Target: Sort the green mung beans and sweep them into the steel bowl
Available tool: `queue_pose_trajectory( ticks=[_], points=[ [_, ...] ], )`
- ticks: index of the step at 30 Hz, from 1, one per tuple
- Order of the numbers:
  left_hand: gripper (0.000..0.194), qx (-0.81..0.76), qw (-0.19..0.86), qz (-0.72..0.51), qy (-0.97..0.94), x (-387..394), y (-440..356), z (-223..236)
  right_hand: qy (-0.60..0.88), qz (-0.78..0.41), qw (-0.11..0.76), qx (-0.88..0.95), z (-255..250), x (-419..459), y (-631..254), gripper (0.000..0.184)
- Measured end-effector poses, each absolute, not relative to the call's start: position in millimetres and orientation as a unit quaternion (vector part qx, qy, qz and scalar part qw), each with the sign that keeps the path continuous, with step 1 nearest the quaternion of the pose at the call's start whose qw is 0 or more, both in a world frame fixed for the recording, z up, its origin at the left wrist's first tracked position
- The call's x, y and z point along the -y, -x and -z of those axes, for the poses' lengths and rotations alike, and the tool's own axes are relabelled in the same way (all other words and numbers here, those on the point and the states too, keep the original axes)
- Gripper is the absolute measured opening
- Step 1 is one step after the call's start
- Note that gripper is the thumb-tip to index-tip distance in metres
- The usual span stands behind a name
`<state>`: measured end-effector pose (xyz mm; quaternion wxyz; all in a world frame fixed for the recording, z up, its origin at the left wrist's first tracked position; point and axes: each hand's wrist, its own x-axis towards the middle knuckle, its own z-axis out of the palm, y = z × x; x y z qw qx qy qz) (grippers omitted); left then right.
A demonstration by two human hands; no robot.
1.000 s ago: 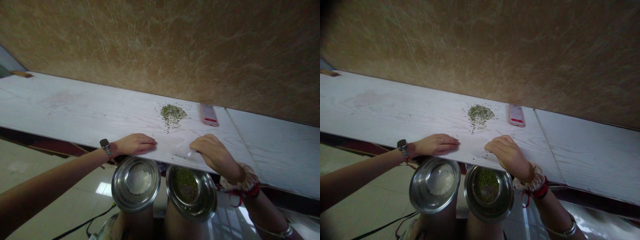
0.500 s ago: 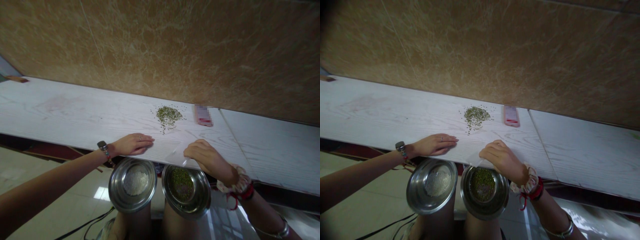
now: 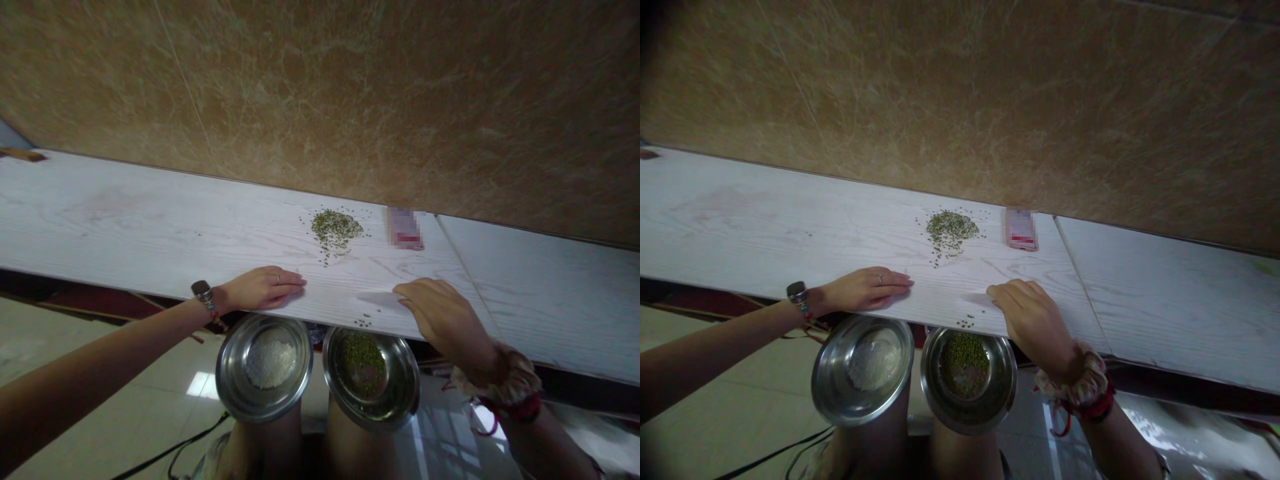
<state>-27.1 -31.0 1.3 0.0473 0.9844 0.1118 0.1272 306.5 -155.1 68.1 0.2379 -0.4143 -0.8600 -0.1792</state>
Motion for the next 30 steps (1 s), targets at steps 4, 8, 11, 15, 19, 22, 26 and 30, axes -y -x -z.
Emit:
queue_pose_trajectory(
  ticks=[4, 8, 11, 15, 19, 22, 26, 30],
  points=[
    [0.031, -0.139, 0.052, -0.12, -0.982, 30.7, 26.2, -2.6, 0.415, 0.197, 0.21, 0.863, -66.9, 165.3, -300.8, 0.023],
    [0.032, -0.139, 0.059, -0.122, -0.981, 29.8, 25.6, -3.7, 0.419, 0.155, 0.198, 0.872, -70.3, 181.6, -288.8, 0.024],
    [0.033, -0.133, 0.062, -0.122, -0.982, 28.9, 25.9, -2.8, 0.415, 0.124, 0.19, 0.881, -74.3, 193.7, -279.2, 0.026],
    [0.037, -0.156, 0.063, -0.116, -0.979, 27.6, 26.8, -1.1, 0.398, 0.104, 0.212, 0.886, -80.9, 206.0, -270.5, 0.028],
    [0.041, -0.195, 0.059, -0.091, -0.975, 26.5, 28.1, -0.3, 0.401, 0.099, 0.224, 0.883, -87.9, 209.2, -271.3, 0.028],
    [0.042, -0.219, 0.056, -0.08, -0.971, 26.1, 29.2, 0.6, 0.424, 0.126, 0.228, 0.867, -90.1, 200.4, -278.4, 0.026],
    [0.045, -0.241, 0.055, -0.072, -0.966, 26.1, 30.2, 2.5, 0.424, 0.185, 0.29, 0.838, -84.9, 170.5, -290.8, 0.018],
    [0.046, -0.277, 0.042, -0.086, -0.956, 26.2, 31.0, 5.9, 0.422, 0.203, 0.333, 0.818, -68.6, 125.9, -299.9, 0.018]
  ],
)
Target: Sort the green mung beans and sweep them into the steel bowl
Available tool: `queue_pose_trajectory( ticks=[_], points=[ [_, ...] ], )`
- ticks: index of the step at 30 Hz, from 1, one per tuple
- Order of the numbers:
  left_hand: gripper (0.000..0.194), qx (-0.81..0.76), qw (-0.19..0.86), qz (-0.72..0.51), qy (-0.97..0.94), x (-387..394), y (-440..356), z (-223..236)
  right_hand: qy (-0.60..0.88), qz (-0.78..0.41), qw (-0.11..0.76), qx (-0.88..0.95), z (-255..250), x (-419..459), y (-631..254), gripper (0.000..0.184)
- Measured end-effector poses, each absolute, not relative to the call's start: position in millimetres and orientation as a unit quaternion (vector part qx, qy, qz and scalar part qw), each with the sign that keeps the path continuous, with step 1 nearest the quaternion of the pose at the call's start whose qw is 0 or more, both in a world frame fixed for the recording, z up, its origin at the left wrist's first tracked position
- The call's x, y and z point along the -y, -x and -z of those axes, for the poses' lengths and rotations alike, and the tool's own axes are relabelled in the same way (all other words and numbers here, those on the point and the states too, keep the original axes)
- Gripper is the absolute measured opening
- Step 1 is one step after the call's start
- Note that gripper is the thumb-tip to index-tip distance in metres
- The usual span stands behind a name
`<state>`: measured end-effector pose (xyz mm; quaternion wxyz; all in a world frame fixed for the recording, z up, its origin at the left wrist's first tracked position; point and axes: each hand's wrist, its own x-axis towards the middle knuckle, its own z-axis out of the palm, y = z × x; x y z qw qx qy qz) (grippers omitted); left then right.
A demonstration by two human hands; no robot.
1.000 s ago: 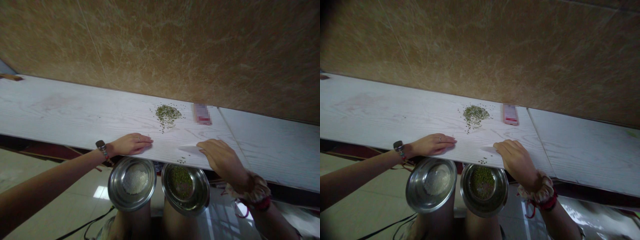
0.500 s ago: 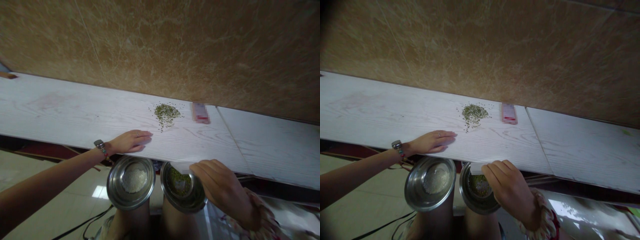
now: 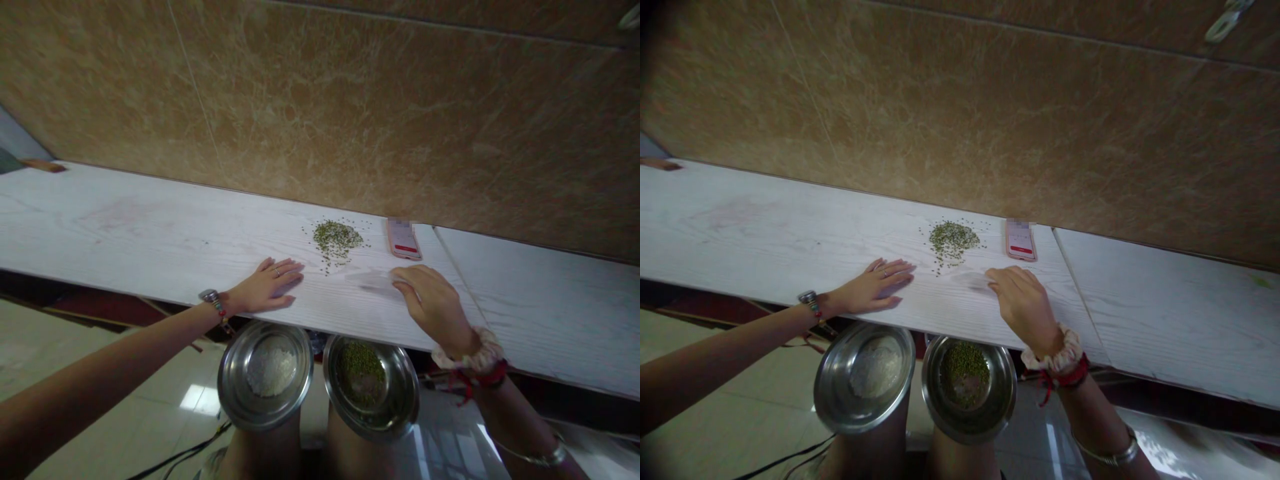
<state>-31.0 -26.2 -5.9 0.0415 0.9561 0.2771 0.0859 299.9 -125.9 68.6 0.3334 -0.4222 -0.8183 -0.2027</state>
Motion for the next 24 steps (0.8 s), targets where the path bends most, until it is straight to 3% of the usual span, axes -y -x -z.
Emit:
queue_pose_trajectory(
  ticks=[11, 24],
  points=[
    [0.047, -0.339, 0.022, -0.084, -0.937, 25.9, 29.9, 8.1, 0.414, 0.256, 0.374, 0.789, -19.7, 25.3, -307.2, 0.03],
    [0.044, -0.297, -0.004, -0.059, -0.953, 15.2, 25.6, -4.8, 0.377, 0.277, 0.366, 0.805, -15.4, 23.0, -299.4, 0.029]
  ],
)
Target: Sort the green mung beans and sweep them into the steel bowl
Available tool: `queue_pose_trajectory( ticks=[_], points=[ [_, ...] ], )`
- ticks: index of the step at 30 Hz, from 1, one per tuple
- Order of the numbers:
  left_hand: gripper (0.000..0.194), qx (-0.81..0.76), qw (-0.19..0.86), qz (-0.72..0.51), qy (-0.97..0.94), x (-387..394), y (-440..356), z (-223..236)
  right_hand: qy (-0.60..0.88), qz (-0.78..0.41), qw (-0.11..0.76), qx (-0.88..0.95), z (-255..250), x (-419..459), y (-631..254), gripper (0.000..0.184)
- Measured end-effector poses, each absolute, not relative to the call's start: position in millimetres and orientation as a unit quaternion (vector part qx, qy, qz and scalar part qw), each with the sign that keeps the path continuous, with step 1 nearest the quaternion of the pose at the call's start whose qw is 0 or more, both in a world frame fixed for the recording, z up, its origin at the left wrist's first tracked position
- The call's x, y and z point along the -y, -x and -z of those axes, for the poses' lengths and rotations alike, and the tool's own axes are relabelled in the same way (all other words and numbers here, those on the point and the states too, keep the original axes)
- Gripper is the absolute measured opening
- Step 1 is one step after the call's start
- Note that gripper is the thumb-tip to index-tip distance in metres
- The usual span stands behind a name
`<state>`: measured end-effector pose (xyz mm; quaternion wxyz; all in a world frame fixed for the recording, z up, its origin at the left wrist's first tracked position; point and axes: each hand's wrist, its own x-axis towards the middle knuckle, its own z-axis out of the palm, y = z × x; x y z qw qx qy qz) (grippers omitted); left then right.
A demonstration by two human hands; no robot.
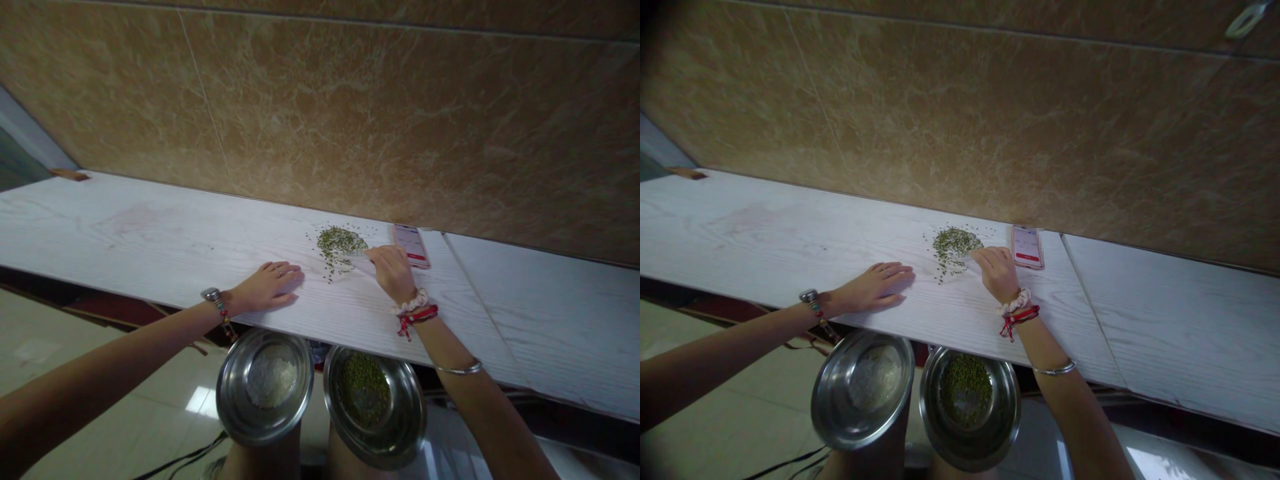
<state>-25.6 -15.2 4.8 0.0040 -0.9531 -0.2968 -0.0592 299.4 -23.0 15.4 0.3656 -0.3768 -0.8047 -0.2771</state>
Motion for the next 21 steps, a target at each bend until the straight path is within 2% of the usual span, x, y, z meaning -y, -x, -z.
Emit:
queue_pose_trajectory(
  ticks=[4, 10, 21],
  points=[
    [0.046, 0.312, 0.014, 0.058, 0.948, -11.3, 21.0, -9.1, 0.373, 0.275, 0.363, 0.808, -16.6, 25.9, -301.3, 0.027],
    [0.049, 0.43, 0.031, 0.077, 0.899, -50.7, 18.3, -0.8, 0.38, 0.285, 0.367, 0.8, -15.2, 24.5, -305.5, 0.025],
    [0.046, 0.488, 0.008, 0.055, 0.871, -53.1, 14.2, 8.8, 0.332, 0.276, 0.359, 0.828, -11.3, 19.1, -290.3, 0.022]
  ],
)
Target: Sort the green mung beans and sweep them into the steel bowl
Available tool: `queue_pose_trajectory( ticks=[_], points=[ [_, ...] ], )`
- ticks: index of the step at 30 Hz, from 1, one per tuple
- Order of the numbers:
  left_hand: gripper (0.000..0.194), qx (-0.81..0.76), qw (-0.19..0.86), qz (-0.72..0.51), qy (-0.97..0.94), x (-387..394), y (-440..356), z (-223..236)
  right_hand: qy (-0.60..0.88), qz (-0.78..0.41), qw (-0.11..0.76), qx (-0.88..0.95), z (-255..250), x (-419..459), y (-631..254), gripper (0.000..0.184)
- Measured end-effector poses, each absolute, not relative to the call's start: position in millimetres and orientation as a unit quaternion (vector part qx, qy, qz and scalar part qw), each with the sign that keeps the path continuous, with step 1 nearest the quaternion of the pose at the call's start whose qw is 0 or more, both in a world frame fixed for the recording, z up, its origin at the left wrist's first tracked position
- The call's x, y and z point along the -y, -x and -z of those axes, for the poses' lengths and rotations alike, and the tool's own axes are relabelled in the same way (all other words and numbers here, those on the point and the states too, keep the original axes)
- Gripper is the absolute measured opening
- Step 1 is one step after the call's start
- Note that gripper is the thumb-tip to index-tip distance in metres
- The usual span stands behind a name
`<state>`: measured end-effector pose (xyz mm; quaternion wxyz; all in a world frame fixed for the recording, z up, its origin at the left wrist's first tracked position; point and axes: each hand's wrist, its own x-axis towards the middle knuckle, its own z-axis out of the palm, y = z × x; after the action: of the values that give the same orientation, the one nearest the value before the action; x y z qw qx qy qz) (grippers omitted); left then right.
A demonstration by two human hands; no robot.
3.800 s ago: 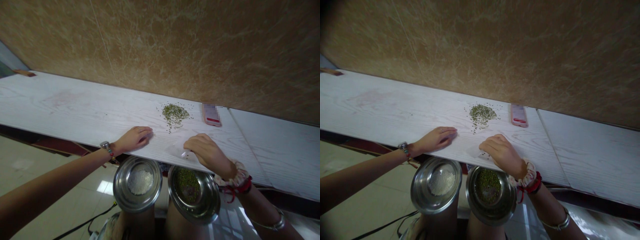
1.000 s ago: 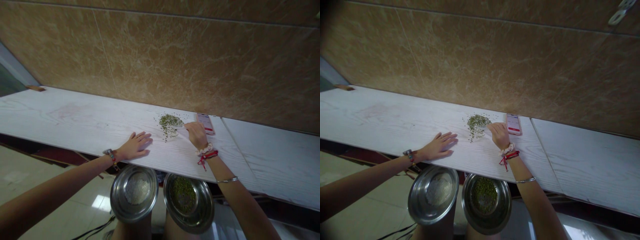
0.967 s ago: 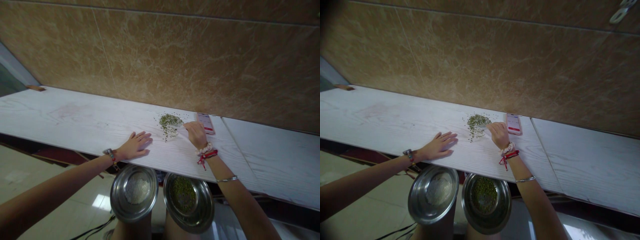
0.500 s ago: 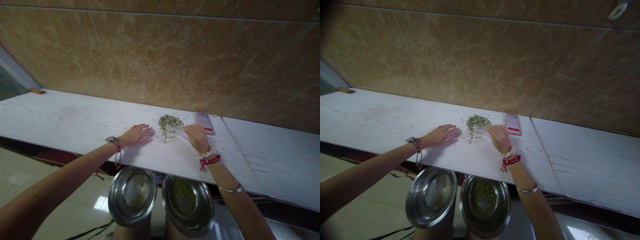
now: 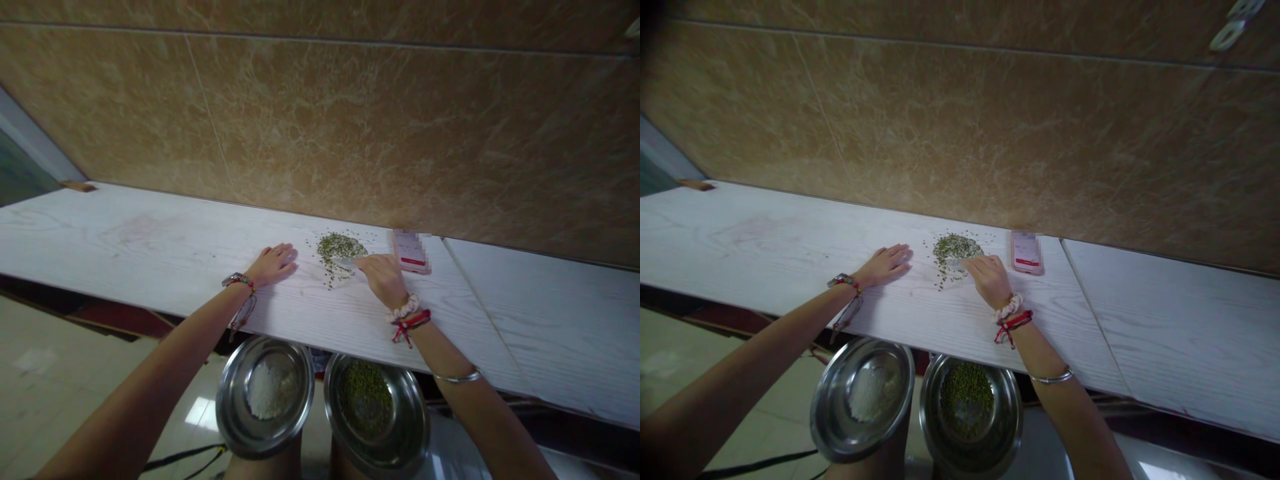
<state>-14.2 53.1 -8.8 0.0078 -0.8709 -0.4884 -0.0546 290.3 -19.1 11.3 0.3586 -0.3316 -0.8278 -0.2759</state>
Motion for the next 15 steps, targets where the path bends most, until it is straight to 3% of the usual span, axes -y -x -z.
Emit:
queue_pose_trajectory(
  ticks=[15],
  points=[
    [0.044, 0.504, 0.004, 0.052, 0.862, -51.8, 14.3, 9.3, 0.291, 0.284, 0.374, 0.834, -13.2, 23.3, -285.8, 0.028]
  ],
)
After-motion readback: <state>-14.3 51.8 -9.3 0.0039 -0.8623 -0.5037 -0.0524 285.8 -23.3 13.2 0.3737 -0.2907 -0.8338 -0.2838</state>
